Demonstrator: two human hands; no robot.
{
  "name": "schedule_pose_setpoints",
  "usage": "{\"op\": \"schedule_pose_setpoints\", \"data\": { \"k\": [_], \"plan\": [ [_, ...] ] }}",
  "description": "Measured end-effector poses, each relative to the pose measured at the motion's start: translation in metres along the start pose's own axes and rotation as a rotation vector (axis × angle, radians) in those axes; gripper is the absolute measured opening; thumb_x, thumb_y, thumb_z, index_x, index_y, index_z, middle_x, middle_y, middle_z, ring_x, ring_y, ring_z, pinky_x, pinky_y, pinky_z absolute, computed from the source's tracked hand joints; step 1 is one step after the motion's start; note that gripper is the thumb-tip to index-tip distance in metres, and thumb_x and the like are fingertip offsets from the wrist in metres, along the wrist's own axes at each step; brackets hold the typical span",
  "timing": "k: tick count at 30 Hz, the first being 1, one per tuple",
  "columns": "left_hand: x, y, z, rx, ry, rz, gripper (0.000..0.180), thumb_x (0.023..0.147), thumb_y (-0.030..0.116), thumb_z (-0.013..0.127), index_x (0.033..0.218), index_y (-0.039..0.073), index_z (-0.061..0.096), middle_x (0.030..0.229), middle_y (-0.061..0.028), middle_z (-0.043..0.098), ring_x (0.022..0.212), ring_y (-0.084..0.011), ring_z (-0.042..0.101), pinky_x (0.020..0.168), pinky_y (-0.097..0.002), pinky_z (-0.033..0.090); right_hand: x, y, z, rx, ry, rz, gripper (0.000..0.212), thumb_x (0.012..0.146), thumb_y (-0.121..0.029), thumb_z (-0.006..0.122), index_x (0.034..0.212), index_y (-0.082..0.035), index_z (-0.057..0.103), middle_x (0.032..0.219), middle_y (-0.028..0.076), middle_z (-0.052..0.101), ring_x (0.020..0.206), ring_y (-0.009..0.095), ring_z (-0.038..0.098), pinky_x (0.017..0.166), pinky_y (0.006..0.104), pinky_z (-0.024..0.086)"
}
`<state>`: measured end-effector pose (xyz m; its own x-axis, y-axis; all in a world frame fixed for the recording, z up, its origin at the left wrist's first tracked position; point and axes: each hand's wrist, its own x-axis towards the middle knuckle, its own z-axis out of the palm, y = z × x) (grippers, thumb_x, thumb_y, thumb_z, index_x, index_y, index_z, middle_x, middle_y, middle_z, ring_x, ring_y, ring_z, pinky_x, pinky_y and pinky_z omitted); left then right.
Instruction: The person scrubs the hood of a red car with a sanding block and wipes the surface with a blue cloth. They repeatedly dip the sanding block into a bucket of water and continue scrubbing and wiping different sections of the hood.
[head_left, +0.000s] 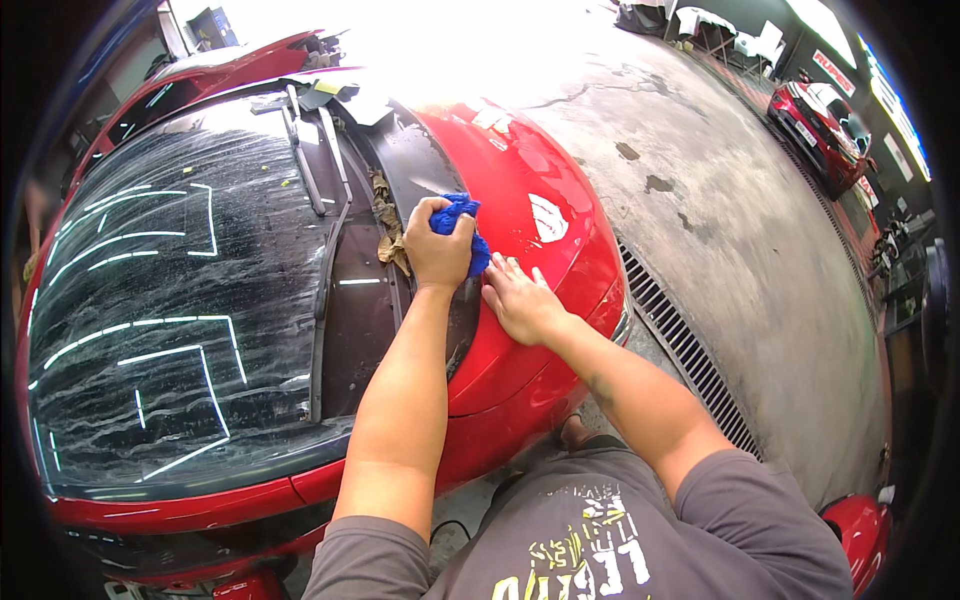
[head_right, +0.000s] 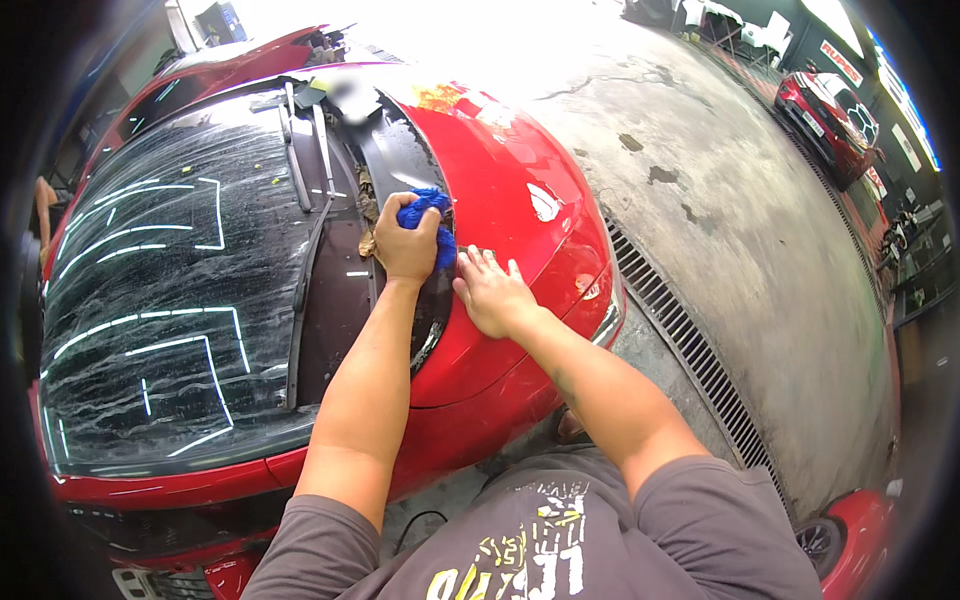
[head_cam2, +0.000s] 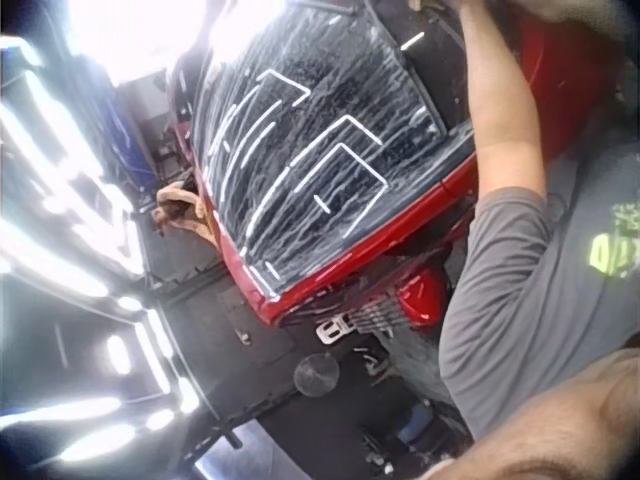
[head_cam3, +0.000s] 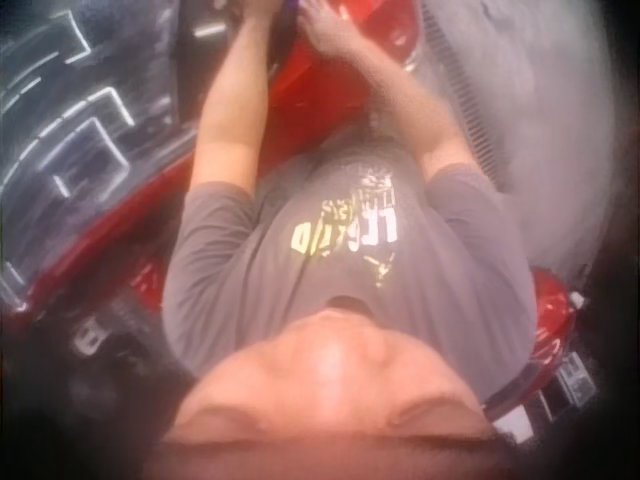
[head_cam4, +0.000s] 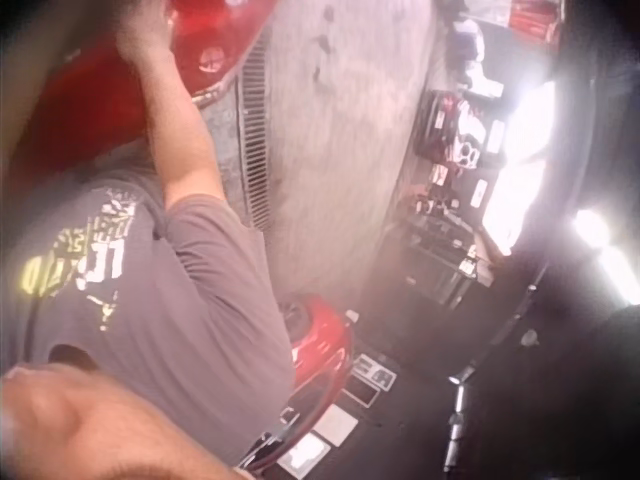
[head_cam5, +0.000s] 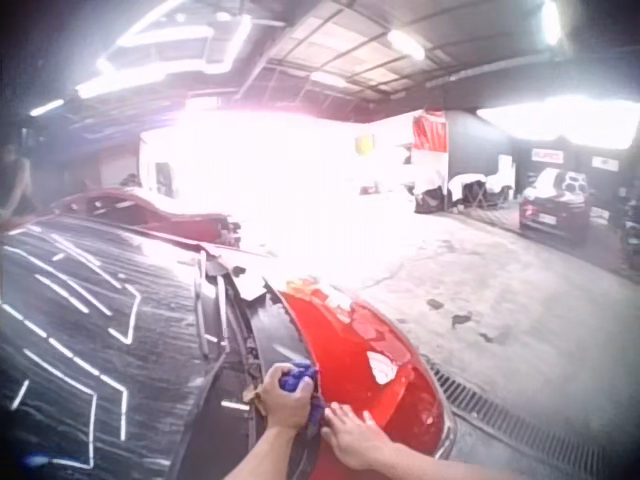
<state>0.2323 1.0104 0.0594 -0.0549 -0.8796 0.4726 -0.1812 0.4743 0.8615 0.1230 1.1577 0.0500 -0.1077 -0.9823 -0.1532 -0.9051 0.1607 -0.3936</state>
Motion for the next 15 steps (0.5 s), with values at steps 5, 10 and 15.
{"op": "schedule_pose_setpoints", "data": {
  "k": [5, 10, 15],
  "plan": [
    [-0.002, -0.010, -0.018, -0.067, 0.073, -0.054, 0.023, 0.089, 0.015, 0.082, 0.106, 0.002, 0.072, 0.096, -0.0076, 0.075, 0.090, -0.0192, 0.070, 0.088, -0.0378, 0.058, -0.074, -0.021, 0.022, -0.128, -0.114, -0.190, 0.070, 0.123, -0.045, 0.034, 0.175, 0.001, 0.034, 0.185, 0.023, 0.030, 0.172, 0.041, 0.027, 0.138, 0.0644, 0.023],
    [-0.002, -0.009, 0.010, -0.184, 0.091, 0.016, 0.021, 0.091, 0.013, 0.081, 0.106, 0.002, 0.071, 0.097, -0.0052, 0.074, 0.091, -0.0170, 0.068, 0.088, -0.0368, 0.057, 0.030, 0.023, 0.006, -0.010, 0.105, -0.042, 0.069, 0.122, -0.045, 0.038, 0.174, 0.000, 0.034, 0.184, 0.025, 0.032, 0.170, 0.045, 0.030, 0.137, 0.0630, 0.026],
    [-0.003, -0.005, -0.012, -0.063, 0.317, 0.011, 0.025, 0.093, 0.016, 0.078, 0.110, 0.000, 0.068, 0.102, -0.0128, 0.073, 0.100, -0.0262, 0.069, 0.097, -0.0431, 0.055, -0.035, 0.000, 0.029, -0.005, -0.021, -0.192, 0.069, 0.122, -0.044, 0.038, 0.173, 0.001, 0.035, 0.185, 0.024, 0.028, 0.172, 0.045, 0.025, 0.138, 0.0630, 0.023]
  ]
}}
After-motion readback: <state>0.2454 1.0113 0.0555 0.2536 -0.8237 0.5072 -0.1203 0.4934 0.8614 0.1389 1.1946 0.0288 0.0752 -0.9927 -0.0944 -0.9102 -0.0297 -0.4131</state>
